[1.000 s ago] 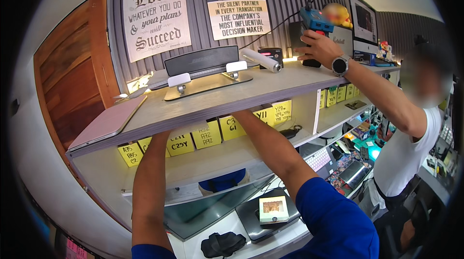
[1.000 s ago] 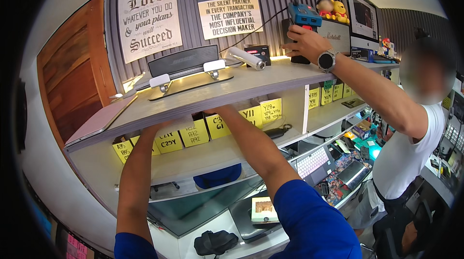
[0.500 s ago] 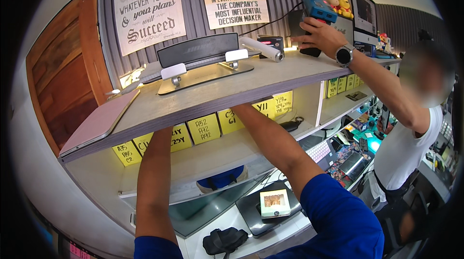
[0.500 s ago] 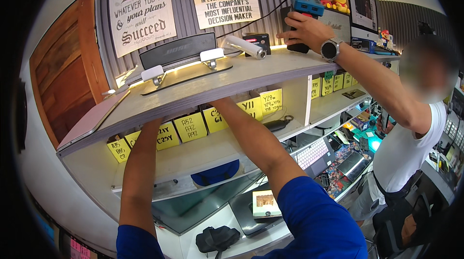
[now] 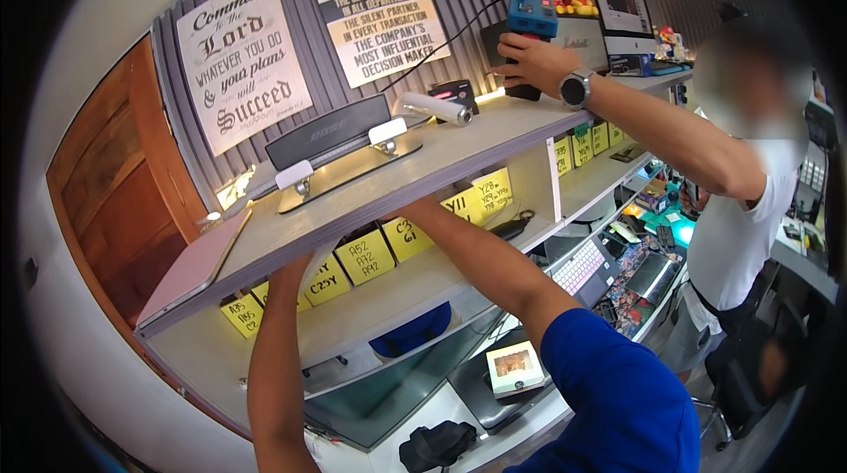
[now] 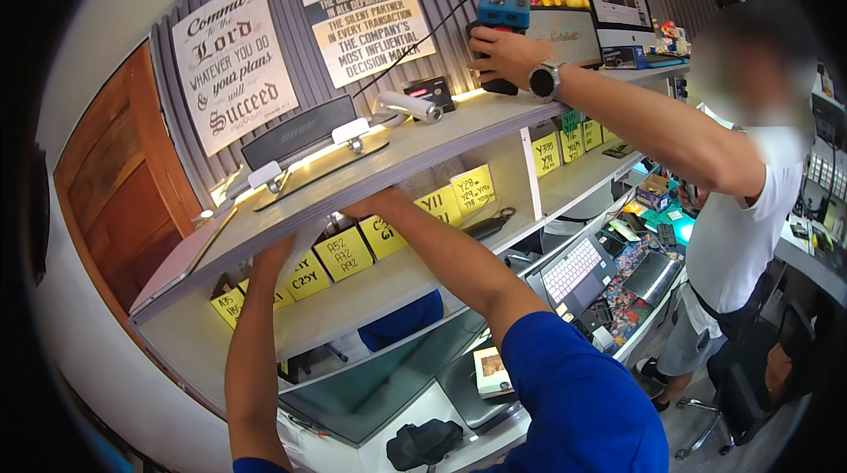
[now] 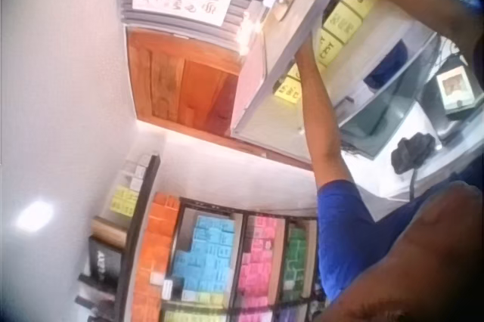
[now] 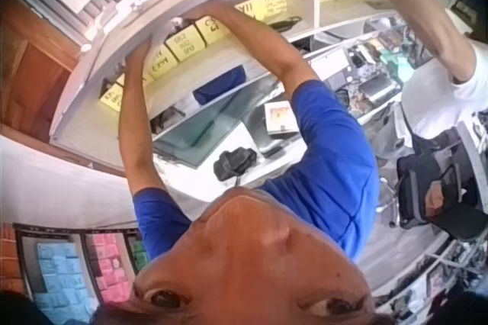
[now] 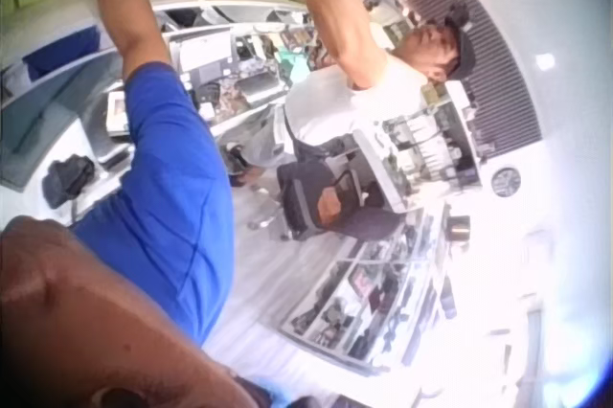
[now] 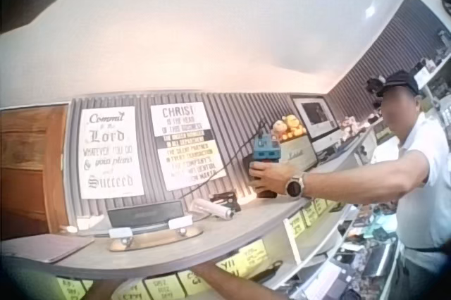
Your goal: The person retrieves small electronic components and accessories from labeled bins on a shelf, places them into bubble wrap, and returns them to the shelf. The person also handles a red polka-dotted pouch and a black electronic device, inspecting them before placing them back.
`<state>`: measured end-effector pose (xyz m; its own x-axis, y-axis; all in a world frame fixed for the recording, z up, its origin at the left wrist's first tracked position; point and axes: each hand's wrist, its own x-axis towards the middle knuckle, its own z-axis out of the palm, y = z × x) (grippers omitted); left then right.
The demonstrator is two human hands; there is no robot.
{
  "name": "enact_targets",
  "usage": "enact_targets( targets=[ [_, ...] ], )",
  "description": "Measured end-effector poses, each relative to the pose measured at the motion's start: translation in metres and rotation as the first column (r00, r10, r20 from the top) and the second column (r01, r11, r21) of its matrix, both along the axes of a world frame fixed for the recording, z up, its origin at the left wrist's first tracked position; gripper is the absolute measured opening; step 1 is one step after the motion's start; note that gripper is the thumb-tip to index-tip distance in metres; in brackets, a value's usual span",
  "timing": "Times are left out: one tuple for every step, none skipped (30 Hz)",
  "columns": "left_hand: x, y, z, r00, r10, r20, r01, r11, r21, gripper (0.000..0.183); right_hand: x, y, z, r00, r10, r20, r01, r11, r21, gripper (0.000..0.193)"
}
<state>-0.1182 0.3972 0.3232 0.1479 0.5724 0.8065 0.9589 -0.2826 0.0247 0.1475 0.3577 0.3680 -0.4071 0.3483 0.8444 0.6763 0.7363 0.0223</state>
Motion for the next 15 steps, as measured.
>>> enact_targets(
  targets=[
    [0.003, -0.015, 0.002, 0.999, -0.019, 0.043, 0.018, 1.000, 0.017, 0.050, 0.000, -0.004, -0.001, 1.000, 0.016, -0.001, -0.016, 1.000, 0.000, 0.047],
    [0.007, -0.033, 0.003, 0.994, -0.042, 0.100, 0.039, 0.999, 0.032, 0.050, 0.001, -0.005, -0.006, 0.999, 0.039, 0.001, -0.039, 0.999, -0.017, 0.047],
    [0.011, -0.051, 0.003, 0.985, -0.077, 0.155, 0.069, 0.996, 0.051, 0.045, 0.003, -0.007, -0.012, 0.997, 0.076, -0.006, -0.076, 0.996, -0.046, 0.047],
    [0.015, -0.071, 0.005, 0.971, -0.114, 0.210, 0.100, 0.992, 0.077, 0.040, 0.002, -0.005, -0.021, 0.993, 0.116, -0.013, -0.117, 0.988, -0.100, 0.045],
    [0.023, -0.086, 0.000, 0.949, -0.166, 0.270, 0.144, 0.985, 0.100, 0.036, 0.007, 0.005, -0.035, 0.990, 0.141, -0.017, -0.141, 0.978, -0.156, 0.044],
    [0.023, -0.100, -0.002, 0.923, -0.206, 0.325, 0.169, 0.976, 0.140, 0.035, 0.007, 0.004, -0.038, 0.983, 0.183, -0.028, -0.185, 0.961, -0.204, 0.042],
    [0.014, -0.112, -0.012, 0.897, -0.224, 0.382, 0.171, 0.971, 0.166, 0.035, 0.002, -0.011, -0.039, 0.983, 0.183, -0.011, -0.173, 0.905, -0.389, 0.042],
    [0.010, -0.122, -0.017, 0.864, -0.247, 0.438, 0.179, 0.965, 0.192, 0.034, 0.000, -0.022, -0.046, 0.973, 0.229, -0.036, -0.226, 0.907, -0.355, 0.043],
    [0.011, -0.134, -0.018, 0.862, -0.231, 0.452, 0.185, 0.972, 0.144, 0.034, -0.003, -0.032, -0.056, 0.960, 0.274, -0.061, -0.278, 0.906, -0.319, 0.043],
    [0.021, -0.146, -0.020, 0.851, -0.234, 0.471, 0.214, 0.972, 0.098, 0.034, 0.002, -0.043, -0.064, 0.952, 0.296, -0.078, -0.306, 0.909, -0.282, 0.044],
    [0.029, -0.152, -0.024, 0.843, -0.229, 0.487, 0.238, 0.970, 0.045, 0.034, 0.004, -0.042, -0.075, 0.954, 0.290, -0.074, -0.298, 0.904, -0.307, 0.046],
    [0.035, -0.151, -0.031, 0.831, -0.241, 0.502, 0.259, 0.965, 0.035, 0.034, 0.007, -0.040, -0.089, 0.955, 0.279, -0.099, -0.295, 0.912, -0.285, 0.045],
    [0.039, -0.148, -0.037, 0.817, -0.256, 0.516, 0.278, 0.960, 0.036, 0.034, 0.008, -0.041, -0.099, 0.955, 0.271, -0.117, -0.293, 0.922, -0.255, 0.044],
    [0.043, -0.148, -0.039, 0.806, -0.276, 0.525, 0.298, 0.954, 0.043, 0.034, 0.009, -0.049, -0.101, 0.954, 0.265, -0.138, -0.290, 0.932, -0.215, 0.043],
    [0.047, -0.152, -0.042, 0.807, -0.289, 0.516, 0.303, 0.951, 0.060, 0.032, 0.012, -0.060, -0.107, 0.946, 0.279, -0.164, -0.307, 0.934, -0.183, 0.043]
  ],
)
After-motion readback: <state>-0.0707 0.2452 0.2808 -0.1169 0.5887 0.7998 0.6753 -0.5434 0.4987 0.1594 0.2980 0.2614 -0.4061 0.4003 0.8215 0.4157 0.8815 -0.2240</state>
